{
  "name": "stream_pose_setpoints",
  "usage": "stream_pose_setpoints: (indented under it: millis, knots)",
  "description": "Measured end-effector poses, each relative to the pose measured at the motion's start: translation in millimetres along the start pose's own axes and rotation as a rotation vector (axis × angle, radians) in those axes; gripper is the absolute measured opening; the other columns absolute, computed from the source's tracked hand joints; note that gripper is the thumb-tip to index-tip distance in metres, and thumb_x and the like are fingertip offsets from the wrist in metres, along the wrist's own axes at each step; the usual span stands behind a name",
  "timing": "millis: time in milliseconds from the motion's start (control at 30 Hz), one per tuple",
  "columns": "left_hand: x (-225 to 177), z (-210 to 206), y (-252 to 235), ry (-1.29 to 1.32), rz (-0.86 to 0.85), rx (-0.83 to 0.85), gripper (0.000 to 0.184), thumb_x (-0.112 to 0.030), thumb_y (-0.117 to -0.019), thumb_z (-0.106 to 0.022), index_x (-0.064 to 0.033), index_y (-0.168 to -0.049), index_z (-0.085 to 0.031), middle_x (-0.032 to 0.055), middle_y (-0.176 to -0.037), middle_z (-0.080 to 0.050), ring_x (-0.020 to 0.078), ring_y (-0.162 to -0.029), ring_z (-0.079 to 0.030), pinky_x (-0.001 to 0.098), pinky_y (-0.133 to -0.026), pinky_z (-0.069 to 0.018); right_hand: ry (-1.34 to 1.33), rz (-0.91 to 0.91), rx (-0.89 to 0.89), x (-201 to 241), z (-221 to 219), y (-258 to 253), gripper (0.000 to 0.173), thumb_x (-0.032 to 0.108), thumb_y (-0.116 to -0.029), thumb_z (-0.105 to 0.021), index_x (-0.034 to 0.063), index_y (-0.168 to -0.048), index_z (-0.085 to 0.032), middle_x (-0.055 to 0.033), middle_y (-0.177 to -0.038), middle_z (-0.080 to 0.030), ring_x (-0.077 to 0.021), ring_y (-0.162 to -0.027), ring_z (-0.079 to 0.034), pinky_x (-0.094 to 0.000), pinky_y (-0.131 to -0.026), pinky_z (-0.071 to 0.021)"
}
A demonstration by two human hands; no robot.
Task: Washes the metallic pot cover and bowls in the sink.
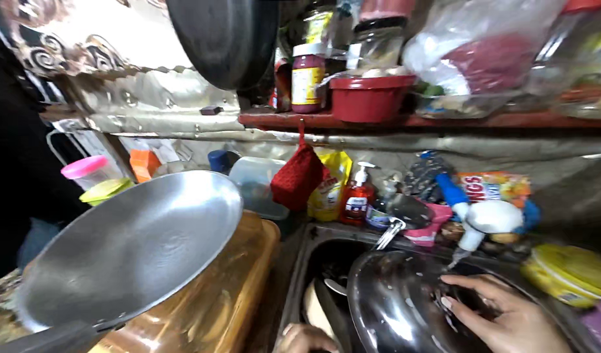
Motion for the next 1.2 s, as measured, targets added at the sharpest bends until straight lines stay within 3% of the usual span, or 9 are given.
stream_pose_setpoints:
  millis: [167,367,567,733,800,900,1000,1100,1200]
  knots:
    - [41.2,-90.5,-28.3,0.388,0.555,0.129,0.039,-0.01,-0.0956,-0.064,0.0076,-0.13,-0.057,0.019,-0.129,-0.063,0.0215,-0.112,-0.066,0.0377,-0.096,-0.0571,0.165,-0.111,-0.003,-22.9,7.6,15.0,0.035,0.009,-0.0796,-0.079,-0.0011,-0.113,-0.072,-0.0267,-0.118,-0.065,-0.041,-0.112,-0.063,-0.0588,-0.095,-0.0513]
    - [70.3,-157.2,-53.3,0.473,0.803,0.208,0.052,-0.023,-0.1006,-0.06,-0.0007,-0.146,-0.047,0.019,-0.141,-0.056,0.0222,-0.125,-0.059,0.0399,-0.105,-0.0495,0.257,-0.187,-0.015,-40.9,9.0,26.3,0.037,0.003,-0.0763,-0.081,0.0005,-0.112,-0.071,-0.027,-0.121,-0.063,-0.0446,-0.118,-0.059,-0.0606,-0.1,-0.0486]
    - [98.1,-184.4,-85.5,0.395,0.873,0.175,0.049,-0.026,-0.1067,-0.052,0.0,-0.148,-0.046,0.0199,-0.148,-0.052,0.0263,-0.135,-0.052,0.0449,-0.113,-0.0428,0.246,-0.186,-0.042,-47.4,12.6,35.1,0.037,-0.002,-0.0754,-0.078,0.0027,-0.111,-0.07,-0.0246,-0.124,-0.061,-0.0421,-0.117,-0.06,-0.0579,-0.095,-0.0522]
    - [106.6,-199.8,-102.9,0.335,1.016,0.249,0.046,-0.037,-0.1109,-0.043,-0.0001,-0.126,-0.065,0.0191,-0.124,-0.066,0.0266,-0.114,-0.062,0.047,-0.1,-0.0487,0.204,-0.159,-0.063,-46.2,18.0,41.8,0.033,-0.005,-0.0761,-0.075,-0.0018,-0.108,-0.069,-0.0273,-0.123,-0.061,-0.0416,-0.116,-0.06,-0.0539,-0.096,-0.0527]
    - [110.0,-206.4,-106.6,0.332,1.031,0.233,0.045,-0.035,-0.1113,-0.042,0.0009,-0.118,-0.068,0.0184,-0.112,-0.067,0.0257,-0.102,-0.063,0.0453,-0.092,-0.0507,0.185,-0.157,-0.084,-48.7,21.0,44.8,0.032,-0.006,-0.0761,-0.076,-0.0028,-0.108,-0.069,-0.0286,-0.122,-0.061,-0.0422,-0.116,-0.061,-0.0532,-0.097,-0.0526]
    - [113.7,-214.8,-112.0,0.347,0.986,0.196,0.04,-0.031,-0.111,-0.045,0.0013,-0.114,-0.069,0.0172,-0.109,-0.068,0.0235,-0.099,-0.063,0.0436,-0.09,-0.0506,0.127,-0.145,-0.139,-58.6,26.5,50.0,0.041,0.0,-0.0751,-0.079,-0.0018,-0.115,-0.069,-0.0283,-0.125,-0.061,-0.0399,-0.115,-0.061,-0.0503,-0.094,-0.0538]
    - [117.6,-213.3,-114.5,0.402,0.977,0.108,0.038,-0.028,-0.1108,-0.046,0.0017,-0.113,-0.069,0.0167,-0.106,-0.068,0.022,-0.097,-0.064,0.0417,-0.088,-0.0522,-0.035,-0.21,-0.221,-77.4,33.7,56.6,0.058,0.016,-0.0822,-0.08,-0.0006,-0.135,-0.062,-0.0256,-0.138,-0.058,-0.0308,-0.113,-0.064,-0.0415,-0.088,-0.058]
    - [129.0,-210.4,-107.3,0.486,1.013,-0.014,0.04,-0.027,-0.1118,-0.043,0.0036,-0.118,-0.067,0.0197,-0.111,-0.069,0.0248,-0.101,-0.066,0.0436,-0.092,-0.054,-0.142,-0.378,-0.468,-102.1,38.7,67.2,0.048,0.021,-0.0939,-0.068,-0.0053,-0.134,-0.061,-0.0259,-0.137,-0.059,-0.0287,-0.114,-0.064,-0.0415,-0.092,-0.0562]
    - [138.9,-205.5,-95.5,0.54,1.059,-0.121,0.042,-0.03,-0.1123,-0.041,0.002,-0.121,-0.067,0.0202,-0.112,-0.069,0.0269,-0.103,-0.067,0.0454,-0.092,-0.0548,-0.284,-0.684,-0.639,-135.5,28.9,85.9,0.042,0.024,-0.1043,-0.056,-0.0078,-0.132,-0.059,-0.0235,-0.129,-0.063,-0.0237,-0.108,-0.064,-0.0408,-0.092,-0.0535]
Point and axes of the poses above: each hand's wrist, its own y-axis away from the middle knuckle, its own z-axis out of the back of the hand, x = y × z, the point moved 8 cm from there along -y, towards the middle knuckle
